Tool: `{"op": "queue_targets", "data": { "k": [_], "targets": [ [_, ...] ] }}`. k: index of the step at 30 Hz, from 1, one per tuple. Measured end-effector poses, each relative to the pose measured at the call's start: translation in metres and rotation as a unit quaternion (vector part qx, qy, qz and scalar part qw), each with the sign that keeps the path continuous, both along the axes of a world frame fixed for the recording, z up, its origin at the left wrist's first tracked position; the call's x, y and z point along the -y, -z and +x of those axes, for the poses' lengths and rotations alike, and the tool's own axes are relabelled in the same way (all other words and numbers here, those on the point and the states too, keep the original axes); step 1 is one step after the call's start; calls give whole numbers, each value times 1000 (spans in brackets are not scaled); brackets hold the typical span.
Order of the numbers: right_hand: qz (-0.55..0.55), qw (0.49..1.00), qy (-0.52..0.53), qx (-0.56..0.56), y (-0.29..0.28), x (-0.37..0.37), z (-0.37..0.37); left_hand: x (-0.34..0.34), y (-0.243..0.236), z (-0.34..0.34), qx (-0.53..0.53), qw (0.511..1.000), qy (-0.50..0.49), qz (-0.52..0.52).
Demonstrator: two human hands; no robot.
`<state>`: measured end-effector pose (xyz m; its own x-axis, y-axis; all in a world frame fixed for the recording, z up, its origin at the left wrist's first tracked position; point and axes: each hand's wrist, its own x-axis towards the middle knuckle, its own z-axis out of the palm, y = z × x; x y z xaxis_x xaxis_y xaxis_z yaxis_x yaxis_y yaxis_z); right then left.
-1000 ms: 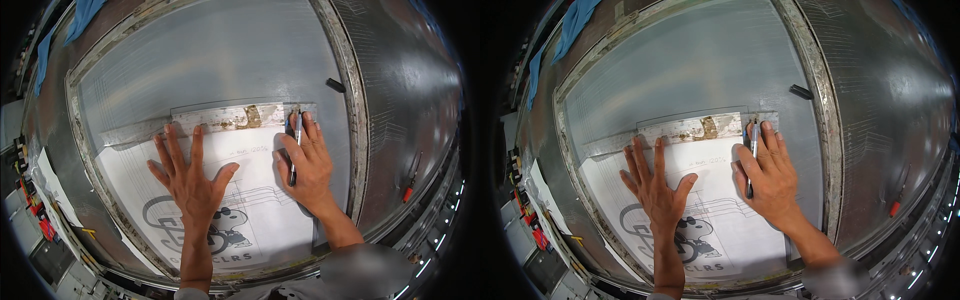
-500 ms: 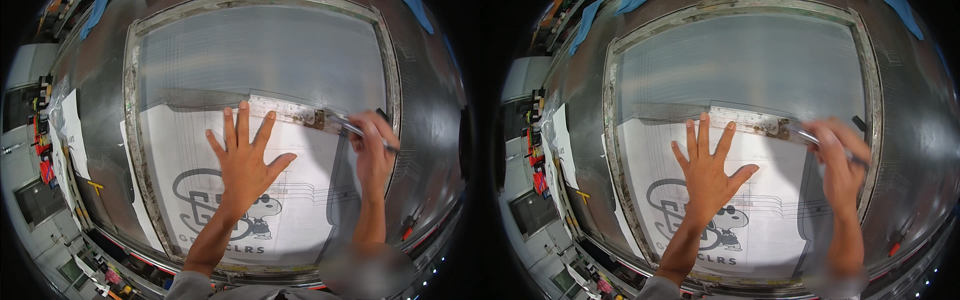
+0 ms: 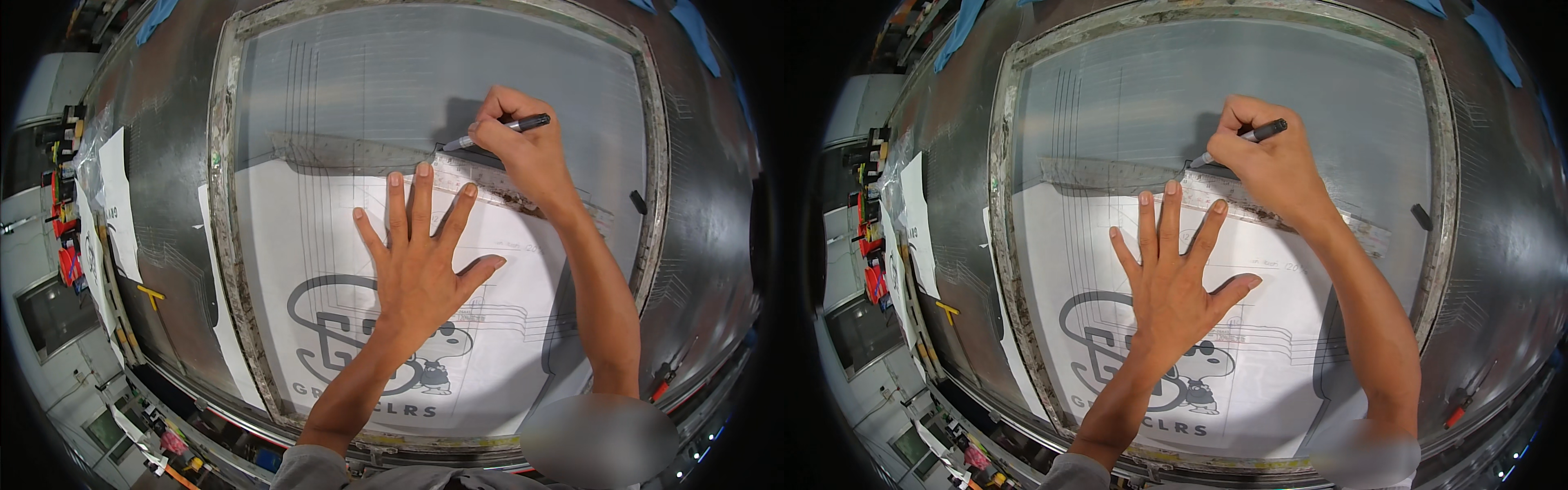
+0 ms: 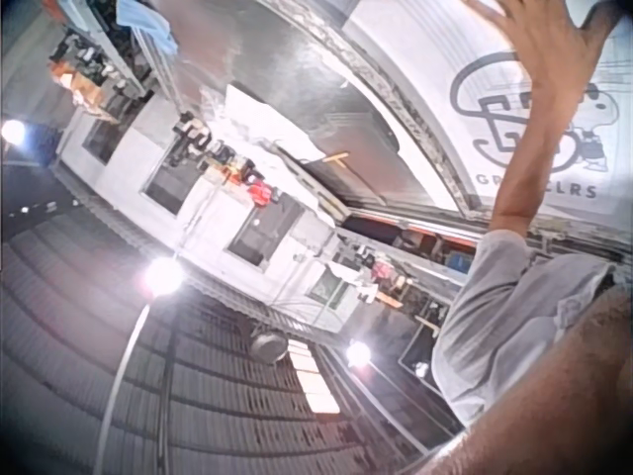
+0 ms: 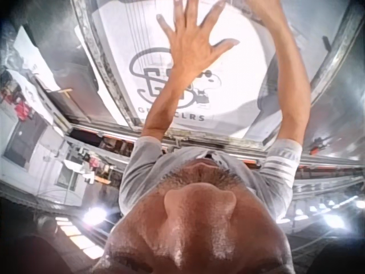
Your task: The person uses a ruler and a black marker to trace straight lines and curves onto a white paper template featuring a 'GRVYCLRS' logo and a cartoon character. They repeatedly reposition the ruler to draw parallel lines and curved edges, then remove the template to reveal the traced design on the surface below.
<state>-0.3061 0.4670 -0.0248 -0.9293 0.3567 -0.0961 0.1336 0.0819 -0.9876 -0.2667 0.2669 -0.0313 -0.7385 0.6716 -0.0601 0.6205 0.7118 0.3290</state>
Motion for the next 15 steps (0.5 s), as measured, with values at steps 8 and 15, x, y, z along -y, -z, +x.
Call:
{"op": "queue_targets", "data": {
  "k": [8, 15],
  "targets": [
    [15, 1000, -5, -6, 4, 1, -1, 0, 1, -1, 3, 1000, 1, 10],
    [75, 997, -30, -4, -7, -7, 5, 0, -1, -1, -1, 1000, -1, -5]
  ]
}}
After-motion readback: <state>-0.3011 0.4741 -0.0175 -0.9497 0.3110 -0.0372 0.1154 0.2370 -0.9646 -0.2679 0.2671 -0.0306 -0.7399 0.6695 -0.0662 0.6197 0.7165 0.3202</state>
